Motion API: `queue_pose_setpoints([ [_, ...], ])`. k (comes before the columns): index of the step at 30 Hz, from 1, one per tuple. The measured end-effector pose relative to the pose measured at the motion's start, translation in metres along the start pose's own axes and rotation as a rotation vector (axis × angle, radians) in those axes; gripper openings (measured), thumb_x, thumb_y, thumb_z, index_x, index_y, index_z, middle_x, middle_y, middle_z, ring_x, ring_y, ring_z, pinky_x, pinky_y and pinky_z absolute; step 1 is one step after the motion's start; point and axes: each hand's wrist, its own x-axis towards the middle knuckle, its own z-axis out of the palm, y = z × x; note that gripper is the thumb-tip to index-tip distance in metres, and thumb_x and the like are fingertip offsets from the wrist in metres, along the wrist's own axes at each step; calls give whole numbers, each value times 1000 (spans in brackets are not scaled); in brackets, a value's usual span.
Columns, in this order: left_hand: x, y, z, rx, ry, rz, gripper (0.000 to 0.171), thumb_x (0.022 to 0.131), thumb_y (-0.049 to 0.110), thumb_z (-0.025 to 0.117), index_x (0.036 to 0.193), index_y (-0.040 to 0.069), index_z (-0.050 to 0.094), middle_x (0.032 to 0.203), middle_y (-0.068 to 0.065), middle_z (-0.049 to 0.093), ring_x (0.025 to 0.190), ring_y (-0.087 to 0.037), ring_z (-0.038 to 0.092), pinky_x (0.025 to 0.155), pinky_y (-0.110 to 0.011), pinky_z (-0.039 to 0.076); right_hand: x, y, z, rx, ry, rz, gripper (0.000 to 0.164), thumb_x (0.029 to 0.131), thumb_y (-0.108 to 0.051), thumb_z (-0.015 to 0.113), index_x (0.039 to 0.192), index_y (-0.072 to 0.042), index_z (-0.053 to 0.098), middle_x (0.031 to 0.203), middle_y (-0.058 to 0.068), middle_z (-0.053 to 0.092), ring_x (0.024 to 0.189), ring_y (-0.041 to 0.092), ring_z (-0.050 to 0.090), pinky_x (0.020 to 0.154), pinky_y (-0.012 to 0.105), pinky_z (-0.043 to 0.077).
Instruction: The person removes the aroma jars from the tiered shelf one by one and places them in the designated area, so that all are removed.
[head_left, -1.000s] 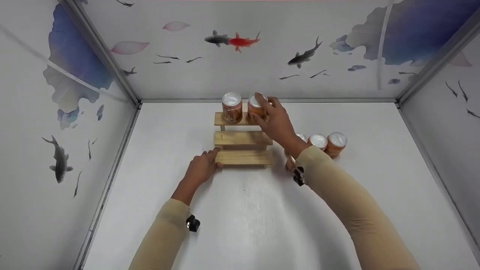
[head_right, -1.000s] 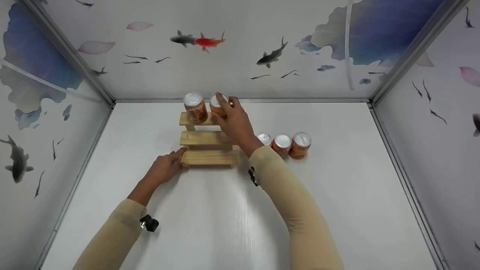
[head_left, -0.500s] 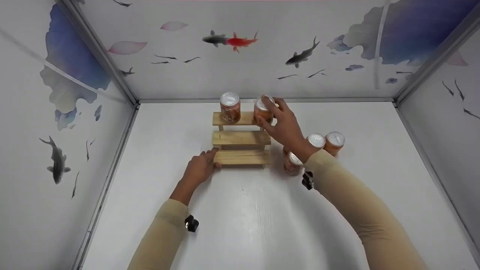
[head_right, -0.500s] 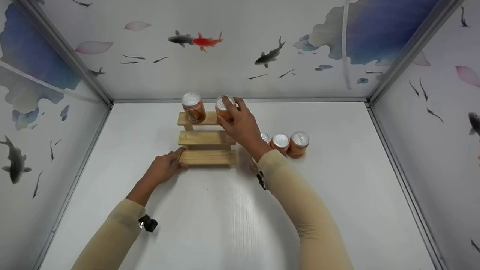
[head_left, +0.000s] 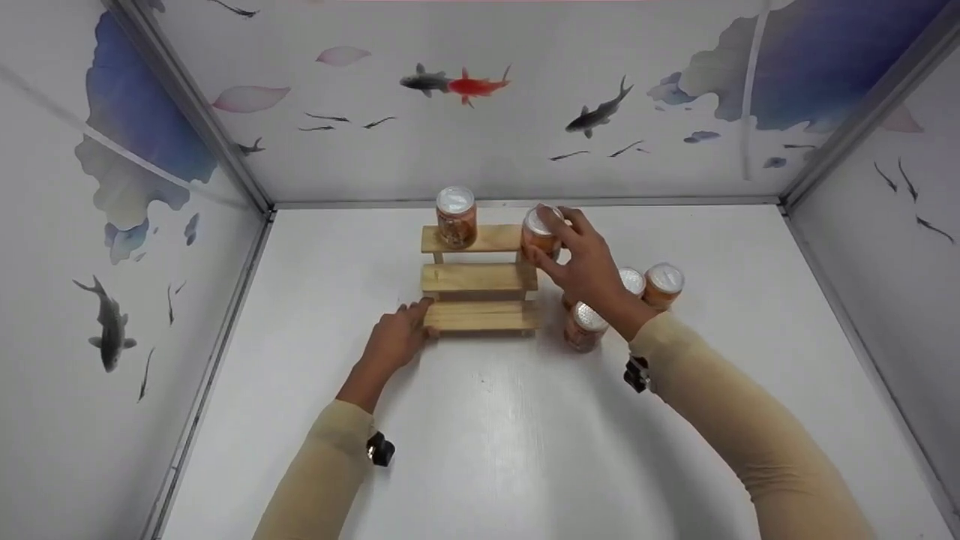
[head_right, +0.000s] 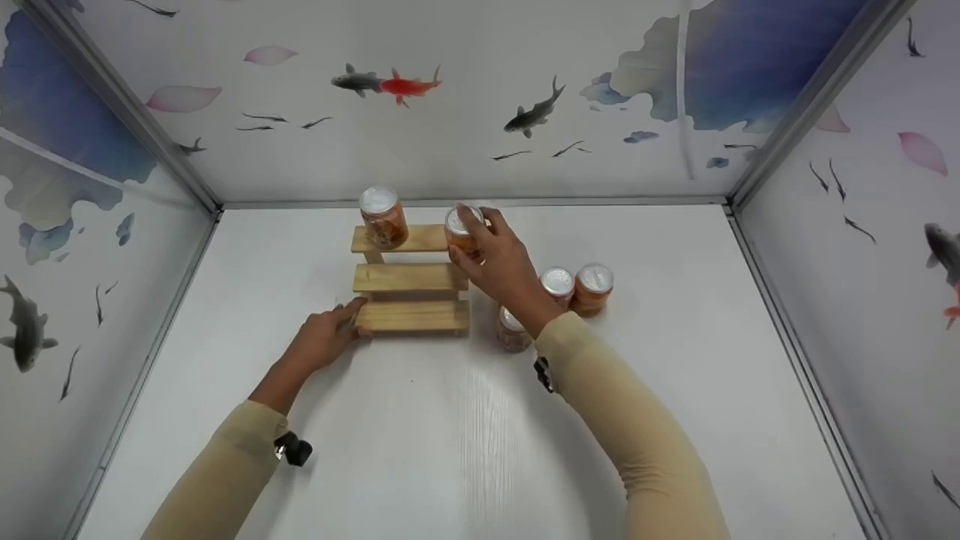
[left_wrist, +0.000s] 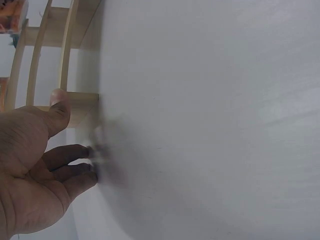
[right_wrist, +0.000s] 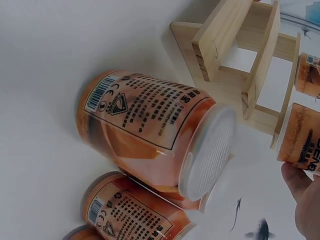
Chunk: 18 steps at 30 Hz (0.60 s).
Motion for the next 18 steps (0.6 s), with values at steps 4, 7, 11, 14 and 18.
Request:
queue_pose_setpoints([
  [4, 1, 0, 0, 14, -5, -17, 61, 109, 34, 68, 166, 19, 52, 162, -26, 57, 153, -47, 54, 126, -63, 47, -6, 2, -5, -9, 8, -16, 64, 106, -30, 78, 164, -18, 54, 153, 26, 57, 97, 36, 72, 80, 51, 60],
  [7, 1, 1, 1, 16, -12, -30, 62, 108, 35, 69, 166, 20, 52, 163, -26, 56, 154, -46, 53, 126, -62, 46, -10, 4, -8, -12, 18, -28, 64, 105, -30, 79, 164, -18, 55, 151, 25, 58, 101, 36, 72, 82, 51, 62],
  [11, 1, 1, 1, 13, -22, -42, 62, 109, 34, 68, 167, 20, 51, 165, -25, 55, 156, -46, 51, 127, -62, 45, -15, 7, -13, 0, 33, -37, 65, 103, -27, 82, 162, -15, 56, 149, 24, 59, 107, 36, 73, 83, 51, 64],
  [14, 1, 2, 0, 11, -21, -40, 60, 110, 31, 68, 166, 20, 52, 164, -27, 55, 155, -46, 52, 127, -63, 46, -18, 9, -18, 20, 33, -28, 66, 103, -25, 82, 162, -15, 56, 149, 23, 59, 114, 38, 74, 88, 53, 67],
  [18, 0, 3, -2, 4, -15, -37, 57, 111, 30, 67, 165, 21, 53, 162, -27, 56, 154, -47, 53, 126, -64, 46, -23, 12, -24, 32, 25, 1, 66, 103, -25, 82, 163, -18, 56, 148, 21, 59, 122, 38, 73, 94, 52, 68],
])
